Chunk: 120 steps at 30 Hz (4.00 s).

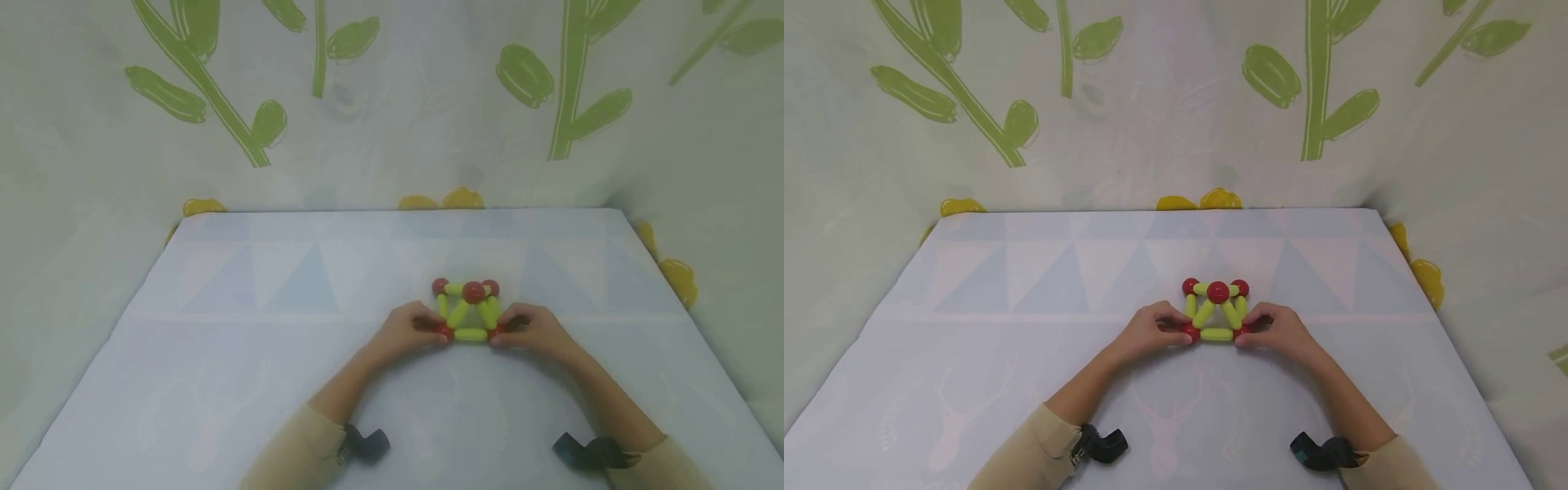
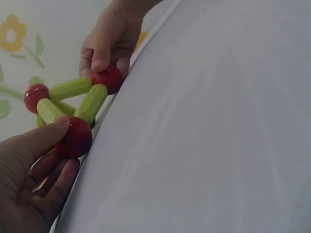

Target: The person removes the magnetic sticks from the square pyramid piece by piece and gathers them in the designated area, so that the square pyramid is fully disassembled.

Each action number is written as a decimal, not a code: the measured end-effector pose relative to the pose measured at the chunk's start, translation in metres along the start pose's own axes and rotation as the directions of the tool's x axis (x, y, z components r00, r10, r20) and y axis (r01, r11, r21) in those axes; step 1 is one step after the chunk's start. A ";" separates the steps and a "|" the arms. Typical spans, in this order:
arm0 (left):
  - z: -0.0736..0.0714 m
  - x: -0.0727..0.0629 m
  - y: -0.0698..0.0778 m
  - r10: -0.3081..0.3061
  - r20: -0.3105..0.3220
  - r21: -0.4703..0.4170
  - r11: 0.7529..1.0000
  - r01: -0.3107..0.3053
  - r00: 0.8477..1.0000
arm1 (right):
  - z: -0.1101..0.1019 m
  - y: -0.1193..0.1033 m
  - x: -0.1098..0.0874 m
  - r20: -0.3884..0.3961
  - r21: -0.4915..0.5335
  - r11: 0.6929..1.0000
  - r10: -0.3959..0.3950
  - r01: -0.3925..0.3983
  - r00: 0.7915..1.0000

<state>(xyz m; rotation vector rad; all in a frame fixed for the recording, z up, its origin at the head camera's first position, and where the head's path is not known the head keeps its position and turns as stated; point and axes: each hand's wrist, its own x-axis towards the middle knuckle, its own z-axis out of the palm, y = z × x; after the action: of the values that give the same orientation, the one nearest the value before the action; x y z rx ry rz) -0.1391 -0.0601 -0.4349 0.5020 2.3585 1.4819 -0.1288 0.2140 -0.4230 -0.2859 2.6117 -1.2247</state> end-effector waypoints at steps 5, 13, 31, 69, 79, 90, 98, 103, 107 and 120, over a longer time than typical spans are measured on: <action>-0.013 -0.006 -0.006 0.000 -0.006 -0.005 1.000 0.000 1.000 | 0.007 -0.013 0.009 0.026 -0.013 1.000 -0.007 0.007 1.000; -0.038 -0.016 -0.012 -0.040 0.033 0.011 0.999 0.040 0.999 | 0.023 -0.028 0.022 0.053 0.015 0.999 -0.032 0.031 0.998; -0.043 0.013 -0.004 0.048 -0.206 -0.057 0.997 -0.061 0.977 | 0.038 -0.040 0.033 -0.039 0.066 0.990 -0.119 0.121 0.992; -0.018 0.026 0.005 0.254 -0.224 0.095 0.966 -0.239 0.941 | 0.030 -0.025 0.042 -0.195 0.235 0.960 -0.105 0.151 0.975; -0.022 0.017 0.000 0.418 -0.138 0.065 0.909 -0.413 0.898 | 0.043 -0.016 0.047 -0.160 0.177 0.897 -0.379 0.404 0.912; -0.027 0.020 -0.007 0.477 -0.119 -0.006 0.877 -0.481 0.871 | 0.050 -0.034 0.040 -0.165 -0.072 0.851 -0.525 0.520 0.835; -0.028 0.020 -0.006 0.450 -0.128 -0.021 0.890 -0.456 0.884 | 0.052 -0.035 0.039 -0.117 0.037 0.924 -0.375 0.382 0.919; -0.028 0.021 -0.005 0.445 -0.140 -0.005 0.893 -0.451 0.884 | 0.045 -0.028 0.038 -0.092 0.177 0.947 -0.254 0.267 0.963; -0.029 0.022 -0.007 0.413 -0.144 -0.033 0.906 -0.422 0.899 | 0.037 -0.020 0.035 -0.051 0.275 0.940 -0.196 0.203 0.979; -0.029 0.026 -0.006 0.382 -0.089 -0.137 0.910 -0.391 0.920 | 0.025 -0.029 0.055 -0.043 0.183 0.944 -0.273 0.276 0.961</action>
<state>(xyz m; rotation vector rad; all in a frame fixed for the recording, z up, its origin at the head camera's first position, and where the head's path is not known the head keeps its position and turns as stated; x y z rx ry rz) -0.1759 -0.0740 -0.4299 0.9405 2.2542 1.8527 -0.1713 0.1623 -0.4233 -0.6226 2.5070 -1.5565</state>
